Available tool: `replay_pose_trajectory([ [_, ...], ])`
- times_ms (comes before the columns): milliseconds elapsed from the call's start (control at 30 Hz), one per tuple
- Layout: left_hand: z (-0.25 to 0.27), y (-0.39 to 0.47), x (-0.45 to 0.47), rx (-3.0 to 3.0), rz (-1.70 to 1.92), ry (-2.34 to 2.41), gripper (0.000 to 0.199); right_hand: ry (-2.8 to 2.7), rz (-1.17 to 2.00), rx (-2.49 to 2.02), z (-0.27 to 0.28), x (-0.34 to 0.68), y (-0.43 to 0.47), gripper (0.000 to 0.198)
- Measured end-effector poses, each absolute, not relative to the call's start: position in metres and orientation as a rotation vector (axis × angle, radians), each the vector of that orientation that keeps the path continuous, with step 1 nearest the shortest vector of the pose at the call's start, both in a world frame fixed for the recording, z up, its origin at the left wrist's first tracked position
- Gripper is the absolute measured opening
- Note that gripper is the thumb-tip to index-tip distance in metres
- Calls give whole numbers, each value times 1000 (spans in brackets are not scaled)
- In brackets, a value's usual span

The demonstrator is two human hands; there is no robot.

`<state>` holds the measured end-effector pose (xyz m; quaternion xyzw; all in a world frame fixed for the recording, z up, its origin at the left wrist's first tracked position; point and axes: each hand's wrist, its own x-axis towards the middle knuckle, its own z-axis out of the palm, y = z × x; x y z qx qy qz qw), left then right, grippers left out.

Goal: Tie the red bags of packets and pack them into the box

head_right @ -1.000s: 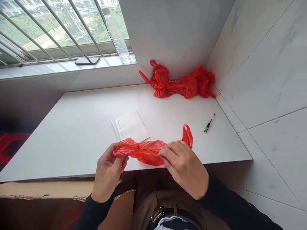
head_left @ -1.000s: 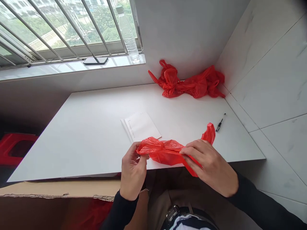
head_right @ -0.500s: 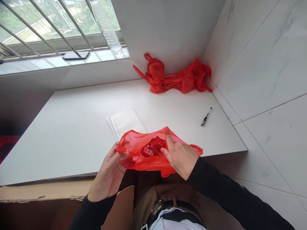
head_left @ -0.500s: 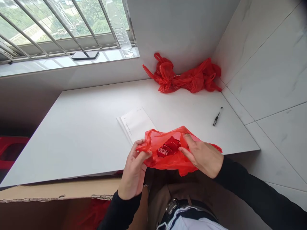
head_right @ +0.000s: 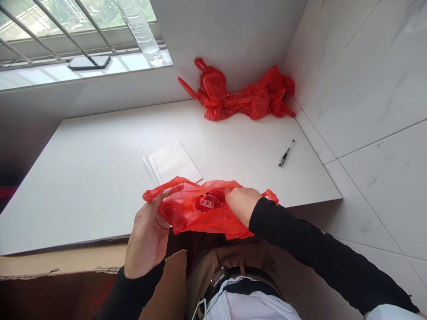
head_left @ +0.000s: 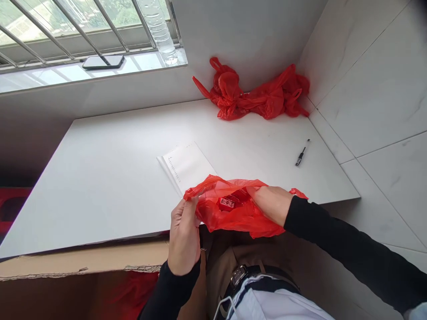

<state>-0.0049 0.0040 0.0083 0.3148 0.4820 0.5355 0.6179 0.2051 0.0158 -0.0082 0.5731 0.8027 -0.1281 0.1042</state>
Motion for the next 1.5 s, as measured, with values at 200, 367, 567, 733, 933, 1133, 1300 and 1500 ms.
replay_pose_trajectory([
  [200,4,0,-7,751,1180,1110,30,2247,-379,1791,-7,193,41,18],
  [367,5,-1,-12,912,1176,1140,22,2325,-357,1763,-1,196,35,18],
  [567,12,-7,-13,1281,1216,1343,12,2290,-355,1714,-6,192,36,23],
  [733,23,-7,-16,1136,1258,1171,11,2222,-396,1724,-13,192,41,16],
  [933,21,-5,-22,946,1410,926,20,2478,-319,1829,-7,203,25,14],
  [1133,20,-8,-17,849,1347,1052,25,2266,-347,1591,-1,213,14,26],
  [1300,24,-7,-13,885,1308,1039,37,2211,-331,1530,10,219,8,31],
  [1500,22,-10,-10,881,1252,1089,49,2174,-254,1526,24,222,5,40],
])
